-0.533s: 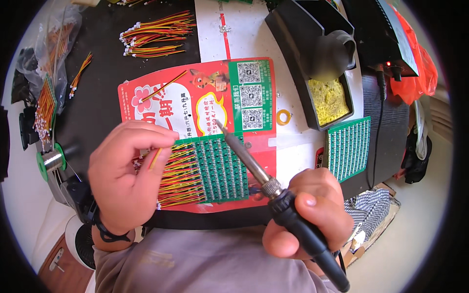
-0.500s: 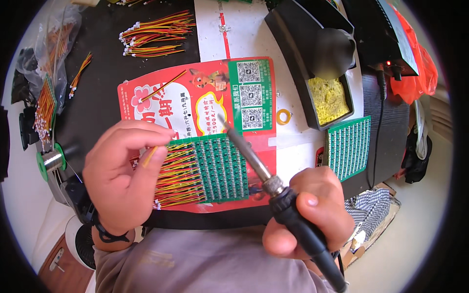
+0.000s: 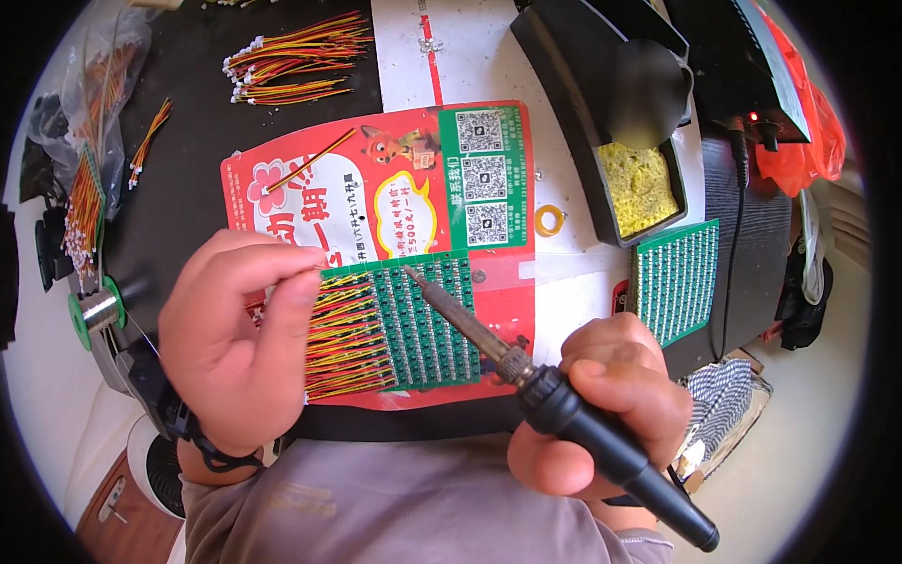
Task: The person is soldering individual wires onto a series of small green printed circuit boards.
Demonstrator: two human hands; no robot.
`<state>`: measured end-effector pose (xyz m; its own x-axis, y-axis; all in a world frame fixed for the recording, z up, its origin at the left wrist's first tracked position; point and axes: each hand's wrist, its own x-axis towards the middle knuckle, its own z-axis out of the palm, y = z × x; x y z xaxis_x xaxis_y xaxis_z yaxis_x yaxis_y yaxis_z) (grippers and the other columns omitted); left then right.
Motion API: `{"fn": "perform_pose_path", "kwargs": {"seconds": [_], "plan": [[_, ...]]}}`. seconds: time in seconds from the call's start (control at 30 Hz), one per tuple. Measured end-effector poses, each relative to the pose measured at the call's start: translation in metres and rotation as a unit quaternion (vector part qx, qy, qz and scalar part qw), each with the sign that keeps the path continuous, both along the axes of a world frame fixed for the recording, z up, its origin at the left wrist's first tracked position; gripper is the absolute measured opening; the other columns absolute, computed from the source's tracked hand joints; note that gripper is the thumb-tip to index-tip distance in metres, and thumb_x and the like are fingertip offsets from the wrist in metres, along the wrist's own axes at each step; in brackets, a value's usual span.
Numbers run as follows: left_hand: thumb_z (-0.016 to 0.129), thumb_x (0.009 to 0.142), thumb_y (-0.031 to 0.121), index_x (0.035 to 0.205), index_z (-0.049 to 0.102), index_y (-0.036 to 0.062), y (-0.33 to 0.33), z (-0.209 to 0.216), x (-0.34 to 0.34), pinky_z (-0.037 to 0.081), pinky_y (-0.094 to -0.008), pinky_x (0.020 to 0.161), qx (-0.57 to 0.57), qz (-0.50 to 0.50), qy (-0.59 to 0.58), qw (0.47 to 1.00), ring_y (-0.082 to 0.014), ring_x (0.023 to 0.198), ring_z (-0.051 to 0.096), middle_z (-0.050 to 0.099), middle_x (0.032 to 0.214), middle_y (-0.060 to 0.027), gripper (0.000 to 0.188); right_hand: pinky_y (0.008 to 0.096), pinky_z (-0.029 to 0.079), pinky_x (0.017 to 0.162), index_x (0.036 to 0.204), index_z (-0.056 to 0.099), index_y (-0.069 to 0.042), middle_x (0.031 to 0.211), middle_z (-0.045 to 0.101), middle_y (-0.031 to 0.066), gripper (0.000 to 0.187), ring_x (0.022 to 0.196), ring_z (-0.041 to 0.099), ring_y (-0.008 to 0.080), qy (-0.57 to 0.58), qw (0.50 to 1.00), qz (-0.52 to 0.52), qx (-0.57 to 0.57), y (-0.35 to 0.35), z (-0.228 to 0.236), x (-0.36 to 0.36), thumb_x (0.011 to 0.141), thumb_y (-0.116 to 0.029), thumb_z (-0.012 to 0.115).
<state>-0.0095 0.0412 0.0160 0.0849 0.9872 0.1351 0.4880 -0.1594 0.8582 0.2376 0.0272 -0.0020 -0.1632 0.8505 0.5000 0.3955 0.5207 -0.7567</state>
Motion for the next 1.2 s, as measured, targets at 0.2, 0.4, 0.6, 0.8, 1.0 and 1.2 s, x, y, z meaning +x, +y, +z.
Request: {"fn": "perform_pose_path", "kwargs": {"seconds": [0.2,0.4,0.6,0.8,1.0,1.2], "plan": [[0.069,0.082,-0.005,0.09,0.068,0.0011,0.002,-0.01,0.009,0.052,-0.0365,0.078,0.03,-0.036,0.103,0.994,-0.0286,0.083,0.066,0.07,0.089,-0.011,0.009,0.0303,0.043,0.051,0.109,0.046,-0.003,0.068,0.049,0.0035,0.058,0.054,0.049,0.0161,-0.019,1.0,-0.024,0.004,0.0,0.003,-0.002,0.094,-0.057,0.059],[0.068,0.083,-0.004,0.091,0.069,0.0012,0.005,-0.005,0.005,0.053,-0.0362,0.079,0.012,-0.054,0.094,0.994,-0.0273,0.081,0.067,0.07,0.087,-0.0111,0.009,0.0272,0.036,0.054,0.105,0.048,-0.005,0.07,0.048,0.0044,0.058,0.061,0.043,0.0135,0.029,0.999,-0.044,-0.005,-0.003,0.002,-0.009,0.098,-0.062,0.049],[0.067,0.084,-0.007,0.094,0.071,-0.0002,0.005,0.005,0.002,0.051,-0.0286,0.069,0.023,-0.02,0.075,0.997,-0.0219,0.076,0.065,0.067,0.086,-0.0118,0.012,0.0275,0.036,0.054,0.102,0.049,-0.004,0.067,0.048,0.0042,0.059,0.06,0.045,0.0139,0.03,0.999,-0.039,-0.02,-0.006,0.003,-0.008,0.098,-0.063,0.049],[0.07,0.082,-0.009,0.096,0.072,-0.0012,-0.002,-0.001,0.009,0.049,-0.028,0.06,0.044,-0.034,0.085,0.995,-0.02,0.068,0.063,0.065,0.083,-0.0115,0.016,0.0286,0.037,0.055,0.1,0.05,-0.004,0.066,0.048,0.0041,0.055,0.06,0.046,0.0142,-0.007,0.999,-0.031,-0.026,-0.003,0.007,-0.009,0.1,-0.059,0.047],[0.07,0.079,-0.01,0.096,0.071,-0.0005,-0.002,-0.003,0.011,0.05,-0.0303,0.06,0.046,-0.06,0.101,0.992,-0.0229,0.07,0.064,0.065,0.084,-0.0119,0.02,0.0293,0.038,0.057,0.099,0.05,-0.005,0.067,0.047,0.004,0.05,0.061,0.046,0.0145,-0.016,0.999,-0.038,-0.036,-0.002,0.007,-0.008,0.101,-0.055,0.048],[0.07,0.073,-0.013,0.096,0.07,-0.0018,-0.003,-0.006,0.012,0.049,-0.0336,0.06,0.066,-0.056,0.12,0.989,-0.026,0.071,0.063,0.063,0.083,-0.0126,0.025,0.0315,0.039,0.06,0.098,0.048,-0.006,0.067,0.046,0.0048,0.044,0.063,0.045,0.0156,-0.034,0.996,-0.034,-0.072,-0.004,0.016,-0.01,0.1,-0.049,0.052]]}}
